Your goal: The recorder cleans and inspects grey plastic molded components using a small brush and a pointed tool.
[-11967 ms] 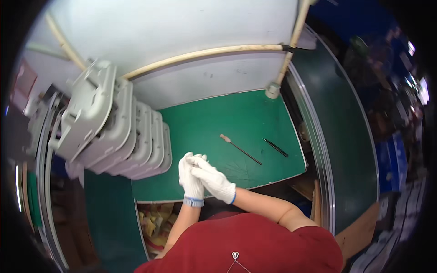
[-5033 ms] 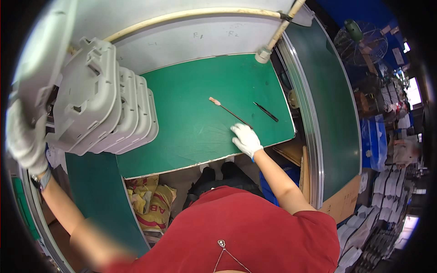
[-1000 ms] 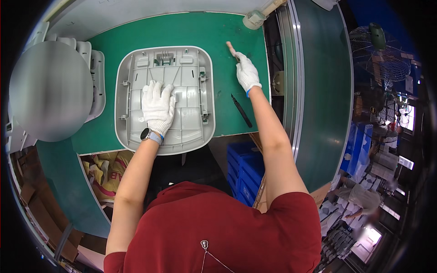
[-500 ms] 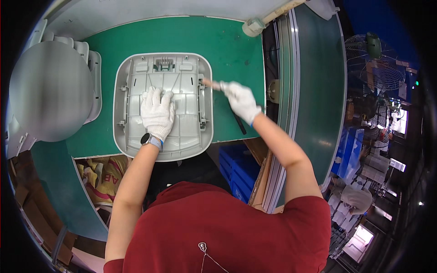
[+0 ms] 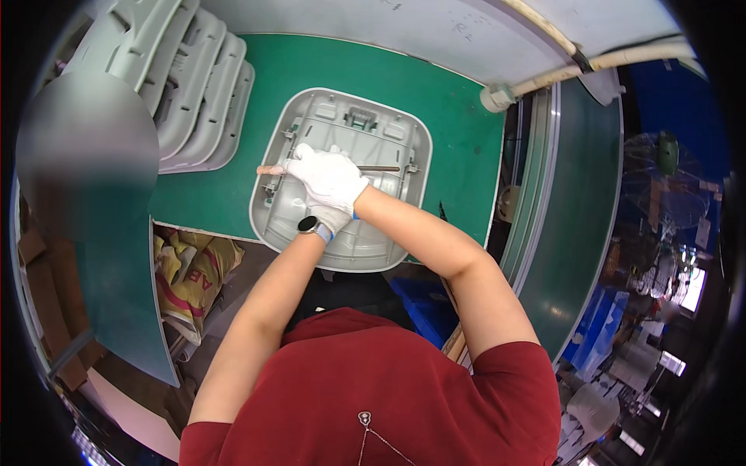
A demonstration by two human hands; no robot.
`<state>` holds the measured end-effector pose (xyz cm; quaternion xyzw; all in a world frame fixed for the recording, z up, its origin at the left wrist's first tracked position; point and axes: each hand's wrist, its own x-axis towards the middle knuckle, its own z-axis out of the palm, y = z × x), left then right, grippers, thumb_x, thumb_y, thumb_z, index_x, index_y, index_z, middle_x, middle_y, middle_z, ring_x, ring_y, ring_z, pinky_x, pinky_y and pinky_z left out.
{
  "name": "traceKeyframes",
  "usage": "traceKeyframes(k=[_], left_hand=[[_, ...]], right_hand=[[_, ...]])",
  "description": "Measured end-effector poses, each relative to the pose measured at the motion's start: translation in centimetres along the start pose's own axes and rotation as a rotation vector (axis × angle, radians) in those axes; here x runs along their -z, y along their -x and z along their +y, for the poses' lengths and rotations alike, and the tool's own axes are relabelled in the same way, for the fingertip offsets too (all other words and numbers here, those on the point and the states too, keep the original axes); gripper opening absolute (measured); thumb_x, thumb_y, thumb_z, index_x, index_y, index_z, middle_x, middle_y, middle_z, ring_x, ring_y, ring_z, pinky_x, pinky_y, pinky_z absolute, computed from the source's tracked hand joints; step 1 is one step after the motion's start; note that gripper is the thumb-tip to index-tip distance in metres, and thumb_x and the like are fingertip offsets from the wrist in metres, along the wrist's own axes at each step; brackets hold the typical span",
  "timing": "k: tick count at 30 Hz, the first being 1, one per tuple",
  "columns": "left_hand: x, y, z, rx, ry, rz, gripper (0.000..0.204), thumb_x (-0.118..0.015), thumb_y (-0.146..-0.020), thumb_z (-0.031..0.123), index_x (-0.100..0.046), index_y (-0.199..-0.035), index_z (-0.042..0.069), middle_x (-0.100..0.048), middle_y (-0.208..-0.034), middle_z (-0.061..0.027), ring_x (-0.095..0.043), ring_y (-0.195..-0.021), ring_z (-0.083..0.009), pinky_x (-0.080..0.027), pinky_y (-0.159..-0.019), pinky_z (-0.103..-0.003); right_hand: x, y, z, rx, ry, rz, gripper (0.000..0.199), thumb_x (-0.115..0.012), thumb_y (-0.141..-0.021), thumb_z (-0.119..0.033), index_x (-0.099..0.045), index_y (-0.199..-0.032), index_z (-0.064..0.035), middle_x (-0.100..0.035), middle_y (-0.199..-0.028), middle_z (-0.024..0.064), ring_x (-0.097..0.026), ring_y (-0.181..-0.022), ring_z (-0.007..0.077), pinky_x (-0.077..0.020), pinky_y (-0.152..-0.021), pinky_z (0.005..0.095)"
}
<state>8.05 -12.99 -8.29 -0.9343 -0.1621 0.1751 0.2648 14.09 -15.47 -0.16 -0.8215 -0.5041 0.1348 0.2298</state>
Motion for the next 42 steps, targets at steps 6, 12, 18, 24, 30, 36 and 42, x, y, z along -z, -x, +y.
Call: traceKeyframes(k=[6, 12, 18, 24, 30, 36, 42], left_hand=[[-0.2, 1.0, -3.0, -0.282, 0.659, 0.414, 0.061, -0.049, -0.100, 0.045, -0.048, -0.151, 0.012, -0.049, -0.153, -0.0179, -0.043, -0.143, -0.0328, -0.027, -0.123, -0.050], [-1.9, 0.5, -2.4, -0.288, 0.822, 0.230, 0.054, -0.052, -0.099, 0.043, -0.052, -0.144, 0.014, -0.050, -0.149, -0.0157, -0.043, -0.141, -0.0371, -0.029, -0.121, -0.052], [-0.8, 1.1, -3.8, -0.379, 0.991, 0.536, 0.043, -0.066, -0.090, 0.031, -0.065, -0.128, 0.010, -0.059, -0.133, -0.0206, -0.047, -0.135, -0.0425, -0.029, -0.118, -0.058], [4.0, 6.1, -5.8, -0.380, 1.062, 0.680, 0.049, -0.071, -0.085, 0.038, -0.065, -0.123, 0.007, -0.057, -0.133, -0.0218, -0.048, -0.134, -0.0420, -0.029, -0.119, -0.055], [3.1, 11.2, -2.1, -1.034, 0.905, 0.546, 0.038, -0.076, -0.073, 0.027, -0.064, -0.103, 0.006, -0.056, -0.121, -0.0166, -0.058, -0.116, -0.0366, -0.051, -0.089, -0.047], [6.2, 11.1, -4.1, -0.981, 0.785, 0.384, 0.030, -0.062, -0.080, 0.006, -0.062, -0.110, 0.008, -0.061, -0.121, -0.0103, -0.064, -0.104, -0.0319, -0.054, -0.076, -0.042], [13.0, 10.1, -15.6, -0.758, 1.211, 0.685, 0.046, -0.071, -0.074, 0.001, -0.068, -0.120, 0.006, -0.069, -0.124, -0.0119, -0.070, -0.105, -0.0316, -0.056, -0.088, -0.040]], right_hand=[[0.1, -4.8, 2.4, -0.251, -0.046, 0.168, 0.051, -0.041, -0.102, -0.016, -0.063, -0.138, -0.0443, -0.060, -0.114, 0.0205, -0.069, -0.098, 0.0379, -0.0560, -0.087, 0.0498], [-2.4, -3.8, 0.0, -0.056, -0.034, -0.002, 0.056, -0.044, -0.095, -0.008, -0.063, -0.135, -0.0423, -0.061, -0.113, 0.0205, -0.068, -0.102, 0.0399, -0.0577, -0.084, 0.0499], [5.1, -2.8, 7.3, -0.302, 0.116, 0.513, 0.028, -0.054, -0.098, -0.011, -0.067, -0.123, -0.0132, -0.066, -0.109, 0.0201, -0.066, -0.095, 0.0433, -0.0551, -0.087, 0.0483], [2.9, 16.5, 10.0, -0.665, -0.257, 0.669, 0.037, -0.057, -0.102, -0.008, -0.062, -0.139, -0.0074, -0.069, -0.133, 0.0155, -0.071, -0.093, 0.0281, -0.0575, -0.078, 0.0403], [-0.6, 27.1, 6.4, -1.069, -0.941, 1.029, 0.045, -0.050, -0.101, 0.005, -0.054, -0.145, -0.0038, -0.067, -0.115, 0.0057, -0.059, -0.068, 0.0059, -0.0482, -0.054, 0.0200], [-3.7, 28.1, 3.9, -1.166, -0.899, 0.994, 0.044, -0.053, -0.100, 0.004, -0.053, -0.144, 0.0001, -0.065, -0.108, 0.0007, -0.060, -0.072, 0.0050, -0.0466, -0.054, 0.0186], [-3.8, 27.5, 4.5, -1.039, -1.025, 1.032, 0.045, -0.048, -0.100, 0.007, -0.053, -0.144, -0.0005, -0.061, -0.109, 0.0032, -0.058, -0.072, 0.0066, -0.0488, -0.058, 0.0201]])
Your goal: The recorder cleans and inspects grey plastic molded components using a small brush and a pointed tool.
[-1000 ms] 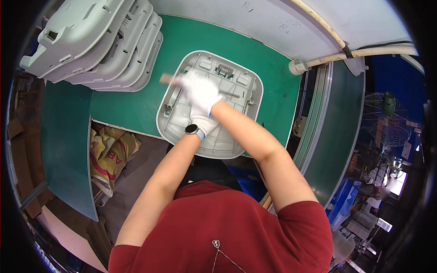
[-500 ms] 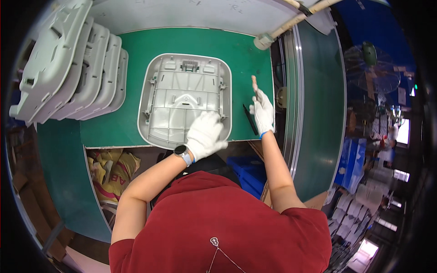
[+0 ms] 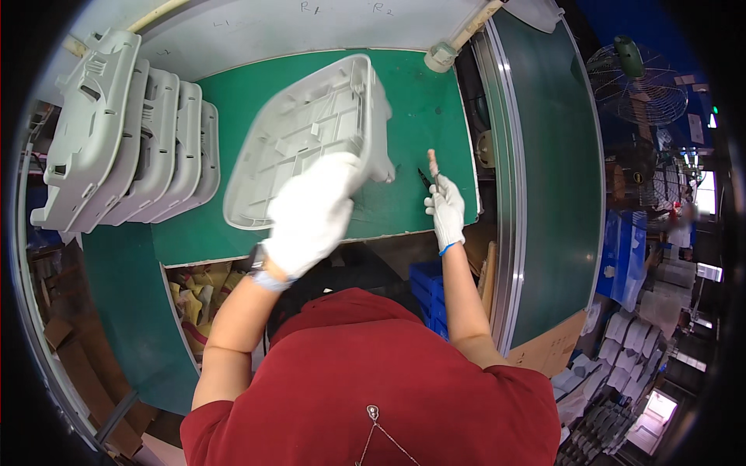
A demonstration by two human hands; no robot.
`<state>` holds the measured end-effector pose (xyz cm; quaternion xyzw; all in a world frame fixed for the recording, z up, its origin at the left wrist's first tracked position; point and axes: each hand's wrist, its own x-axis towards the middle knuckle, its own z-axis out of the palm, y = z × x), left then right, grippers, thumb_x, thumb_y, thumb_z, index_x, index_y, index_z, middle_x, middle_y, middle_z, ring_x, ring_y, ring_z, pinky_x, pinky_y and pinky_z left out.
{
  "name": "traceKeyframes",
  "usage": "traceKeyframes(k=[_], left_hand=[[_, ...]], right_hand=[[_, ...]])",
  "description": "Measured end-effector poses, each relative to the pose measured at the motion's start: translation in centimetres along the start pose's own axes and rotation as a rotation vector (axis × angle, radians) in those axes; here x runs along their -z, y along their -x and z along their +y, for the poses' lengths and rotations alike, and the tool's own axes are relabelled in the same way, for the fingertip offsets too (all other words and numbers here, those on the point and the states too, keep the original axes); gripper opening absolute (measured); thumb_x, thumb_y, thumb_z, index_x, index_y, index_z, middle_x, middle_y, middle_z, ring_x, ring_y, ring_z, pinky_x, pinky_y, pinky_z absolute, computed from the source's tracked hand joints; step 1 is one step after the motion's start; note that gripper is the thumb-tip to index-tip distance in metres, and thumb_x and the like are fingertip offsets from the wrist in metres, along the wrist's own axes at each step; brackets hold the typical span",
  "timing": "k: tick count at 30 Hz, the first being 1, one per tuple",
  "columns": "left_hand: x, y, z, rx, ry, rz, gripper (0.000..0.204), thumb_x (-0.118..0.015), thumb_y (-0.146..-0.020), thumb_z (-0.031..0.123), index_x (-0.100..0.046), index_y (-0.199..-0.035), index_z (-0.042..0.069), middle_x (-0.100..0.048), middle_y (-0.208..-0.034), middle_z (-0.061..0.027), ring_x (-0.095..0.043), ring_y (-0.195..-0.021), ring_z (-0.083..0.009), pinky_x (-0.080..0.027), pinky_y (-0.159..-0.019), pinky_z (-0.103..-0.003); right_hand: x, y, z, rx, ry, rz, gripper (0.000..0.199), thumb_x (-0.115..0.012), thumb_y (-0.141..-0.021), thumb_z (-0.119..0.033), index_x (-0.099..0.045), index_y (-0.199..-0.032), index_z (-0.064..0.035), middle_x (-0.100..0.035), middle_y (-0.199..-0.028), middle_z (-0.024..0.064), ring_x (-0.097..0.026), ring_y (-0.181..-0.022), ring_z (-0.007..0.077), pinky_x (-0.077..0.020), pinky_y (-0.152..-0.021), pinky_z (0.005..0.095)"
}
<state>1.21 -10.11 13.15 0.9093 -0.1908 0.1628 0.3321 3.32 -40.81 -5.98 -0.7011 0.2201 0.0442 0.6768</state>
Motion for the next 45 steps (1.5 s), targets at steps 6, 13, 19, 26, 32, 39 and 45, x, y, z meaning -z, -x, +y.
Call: traceKeyframes(k=[6, 13, 19, 26, 32, 39, 45], left_hand=[[5.4, 2.9, -2.2, 0.574, 0.796, 0.145, 0.075, -0.079, -0.068, 0.000, -0.055, -0.140, -0.002, -0.067, -0.126, -0.0097, -0.065, -0.113, -0.0199, -0.053, -0.100, -0.034], [3.3, 7.1, -2.7, 0.825, 0.864, -0.078, 0.056, -0.077, -0.069, 0.000, -0.067, -0.124, -0.002, -0.073, -0.107, -0.0061, -0.068, -0.100, -0.0139, -0.053, -0.093, -0.030], [3.2, 7.2, -2.3, 0.858, 0.823, 0.003, 0.030, -0.078, -0.069, -0.001, -0.067, -0.097, 0.000, -0.068, -0.084, -0.0019, -0.061, -0.076, -0.0091, -0.052, -0.071, -0.027], [2.5, 6.6, -2.3, 0.803, 0.829, 0.049, 0.030, -0.079, -0.067, -0.002, -0.065, -0.093, 0.001, -0.065, -0.082, -0.0012, -0.058, -0.070, -0.0086, -0.049, -0.065, -0.025], [2.8, 7.1, -2.6, 0.861, 0.950, 0.097, 0.033, -0.081, -0.067, -0.002, -0.067, -0.097, 0.001, -0.066, -0.084, -0.0009, -0.060, -0.073, -0.0090, -0.050, -0.068, -0.026], [2.9, 7.7, -2.6, 0.909, 1.021, 0.090, 0.034, -0.089, -0.076, 0.011, -0.066, -0.100, 0.003, -0.067, -0.088, -0.0004, -0.059, -0.080, -0.0066, -0.051, -0.072, -0.027], [5.4, 17.1, -4.9, 0.813, 1.132, 0.912, 0.038, -0.061, -0.101, 0.025, -0.064, -0.127, -0.003, -0.069, -0.121, -0.0089, -0.065, -0.109, -0.0185, -0.048, -0.102, -0.035]], right_hand=[[-3.1, 1.4, -8.7, 0.175, 0.043, 0.021, 0.041, -0.054, -0.101, 0.002, -0.057, -0.142, -0.0009, -0.064, -0.112, 0.0028, -0.063, -0.076, 0.0078, -0.0504, -0.060, 0.0190], [-8.8, 11.1, -18.5, 1.165, 0.692, -0.225, 0.033, -0.068, -0.083, -0.001, -0.075, -0.114, -0.0107, -0.065, -0.096, 0.0058, -0.065, -0.092, 0.0250, -0.0557, -0.075, 0.0344], [-9.7, 9.0, -17.8, 1.287, 0.828, -0.207, 0.039, -0.059, -0.084, -0.003, -0.073, -0.117, -0.0186, -0.060, -0.091, 0.0064, -0.059, -0.088, 0.0270, -0.0521, -0.073, 0.0377], [-7.6, 6.1, -18.8, 1.151, 0.875, -0.008, 0.032, -0.064, -0.089, -0.003, -0.073, -0.118, -0.0142, -0.058, -0.087, 0.0088, -0.058, -0.082, 0.0291, -0.0497, -0.074, 0.0397], [-9.0, 6.2, -18.1, 1.272, 0.919, -0.075, 0.030, -0.066, -0.088, 0.002, -0.076, -0.113, -0.0104, -0.062, -0.086, 0.0096, -0.062, -0.085, 0.0286, -0.0523, -0.076, 0.0384], [-2.3, -5.9, -5.9, 0.782, 0.819, 0.075, 0.028, -0.060, -0.092, 0.003, -0.072, -0.117, -0.0044, -0.064, -0.104, 0.0154, -0.062, -0.102, 0.0309, -0.0489, -0.093, 0.0379], [-4.7, -7.2, 0.1, 0.535, 0.909, 0.000, 0.029, -0.058, -0.093, -0.001, -0.071, -0.119, -0.0032, -0.065, -0.114, 0.0170, -0.063, -0.110, 0.0329, -0.0481, -0.099, 0.0380]])
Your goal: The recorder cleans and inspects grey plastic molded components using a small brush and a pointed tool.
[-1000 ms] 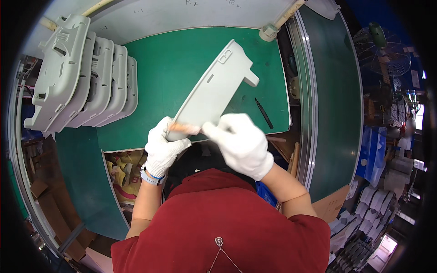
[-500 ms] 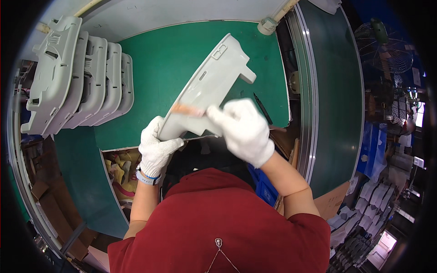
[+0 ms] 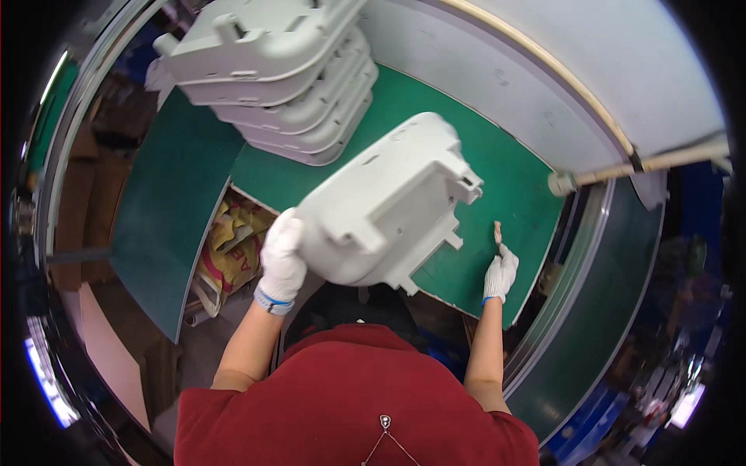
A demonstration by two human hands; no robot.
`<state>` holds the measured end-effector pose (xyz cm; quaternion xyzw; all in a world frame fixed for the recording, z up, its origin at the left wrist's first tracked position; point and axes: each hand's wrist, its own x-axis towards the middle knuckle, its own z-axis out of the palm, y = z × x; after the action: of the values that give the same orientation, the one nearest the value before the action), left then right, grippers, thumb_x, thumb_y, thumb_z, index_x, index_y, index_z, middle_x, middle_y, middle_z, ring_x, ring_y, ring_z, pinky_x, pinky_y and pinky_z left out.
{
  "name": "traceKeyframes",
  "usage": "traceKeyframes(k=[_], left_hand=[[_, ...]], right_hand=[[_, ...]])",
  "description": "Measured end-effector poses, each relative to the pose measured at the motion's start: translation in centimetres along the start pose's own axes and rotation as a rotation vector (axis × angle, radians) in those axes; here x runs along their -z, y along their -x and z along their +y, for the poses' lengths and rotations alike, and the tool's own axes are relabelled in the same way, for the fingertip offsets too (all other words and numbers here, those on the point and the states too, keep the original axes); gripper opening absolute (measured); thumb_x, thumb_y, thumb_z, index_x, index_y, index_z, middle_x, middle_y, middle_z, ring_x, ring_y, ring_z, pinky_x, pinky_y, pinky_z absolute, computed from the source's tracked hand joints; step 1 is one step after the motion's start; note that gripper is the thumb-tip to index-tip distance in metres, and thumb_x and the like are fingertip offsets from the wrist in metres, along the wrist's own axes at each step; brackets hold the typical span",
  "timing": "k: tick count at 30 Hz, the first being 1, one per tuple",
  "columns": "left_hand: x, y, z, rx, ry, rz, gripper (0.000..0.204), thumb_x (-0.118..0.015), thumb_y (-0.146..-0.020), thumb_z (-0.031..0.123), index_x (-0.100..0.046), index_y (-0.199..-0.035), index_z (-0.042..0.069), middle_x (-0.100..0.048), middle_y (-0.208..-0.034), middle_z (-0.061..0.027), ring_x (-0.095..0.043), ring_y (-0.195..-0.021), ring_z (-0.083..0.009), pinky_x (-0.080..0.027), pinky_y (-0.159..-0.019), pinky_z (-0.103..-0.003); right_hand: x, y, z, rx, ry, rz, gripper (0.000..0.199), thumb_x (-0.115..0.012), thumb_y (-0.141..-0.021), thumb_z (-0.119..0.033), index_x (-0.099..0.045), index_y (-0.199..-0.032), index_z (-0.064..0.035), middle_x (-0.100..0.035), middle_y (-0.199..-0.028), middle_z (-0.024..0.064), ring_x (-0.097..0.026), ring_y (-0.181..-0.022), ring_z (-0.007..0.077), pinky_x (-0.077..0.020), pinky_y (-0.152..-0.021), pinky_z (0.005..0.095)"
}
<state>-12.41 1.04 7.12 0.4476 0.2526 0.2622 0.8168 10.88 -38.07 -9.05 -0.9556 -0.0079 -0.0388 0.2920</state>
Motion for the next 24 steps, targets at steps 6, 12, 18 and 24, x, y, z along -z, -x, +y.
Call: traceKeyframes(k=[6, 12, 18, 24], left_hand=[[13.6, 8.2, 2.3, -0.017, 0.388, 0.484, 0.052, -0.053, -0.108, 0.041, -0.059, -0.139, 0.000, -0.065, -0.137, -0.0133, -0.061, -0.126, -0.0289, -0.046, -0.111, -0.046], [26.5, 17.4, 5.0, -0.198, 0.442, 0.827, 0.056, -0.045, -0.108, 0.054, -0.057, -0.142, 0.011, -0.060, -0.143, -0.0107, -0.059, -0.128, -0.0327, -0.047, -0.110, -0.051], [41.2, 14.6, 3.0, -0.263, 0.476, 1.191, 0.055, -0.041, -0.107, 0.055, -0.052, -0.147, 0.018, -0.046, -0.159, -0.0042, -0.043, -0.143, -0.0310, -0.034, -0.119, -0.052], [56.8, 16.7, 0.7, -0.287, 0.433, 1.187, 0.057, -0.056, -0.101, 0.030, -0.046, -0.149, 0.001, -0.056, -0.148, -0.0160, -0.056, -0.133, -0.0330, -0.044, -0.113, -0.050]], right_hand=[[-2.4, -3.1, -1.6, 0.247, 0.242, 0.027, 0.026, -0.060, -0.088, 0.000, -0.072, -0.111, -0.0037, -0.067, -0.100, 0.0198, -0.065, -0.095, 0.0388, -0.0511, -0.086, 0.0466], [-2.8, -4.1, -10.0, 0.480, 0.329, 0.116, 0.026, -0.067, -0.085, -0.003, -0.073, -0.111, -0.0021, -0.068, -0.097, 0.0192, -0.065, -0.089, 0.0390, -0.0528, -0.081, 0.0471], [-2.6, -2.9, -14.3, 0.360, 0.244, -0.047, 0.039, -0.074, -0.086, -0.005, -0.070, -0.125, -0.0071, -0.063, -0.130, 0.0223, -0.058, -0.121, 0.0388, -0.0482, -0.105, 0.0455], [-2.5, -1.5, -13.7, 0.428, 0.284, -0.013, 0.033, -0.073, -0.085, -0.008, -0.071, -0.118, -0.0056, -0.066, -0.124, 0.0221, -0.062, -0.115, 0.0397, -0.0510, -0.099, 0.0456]])
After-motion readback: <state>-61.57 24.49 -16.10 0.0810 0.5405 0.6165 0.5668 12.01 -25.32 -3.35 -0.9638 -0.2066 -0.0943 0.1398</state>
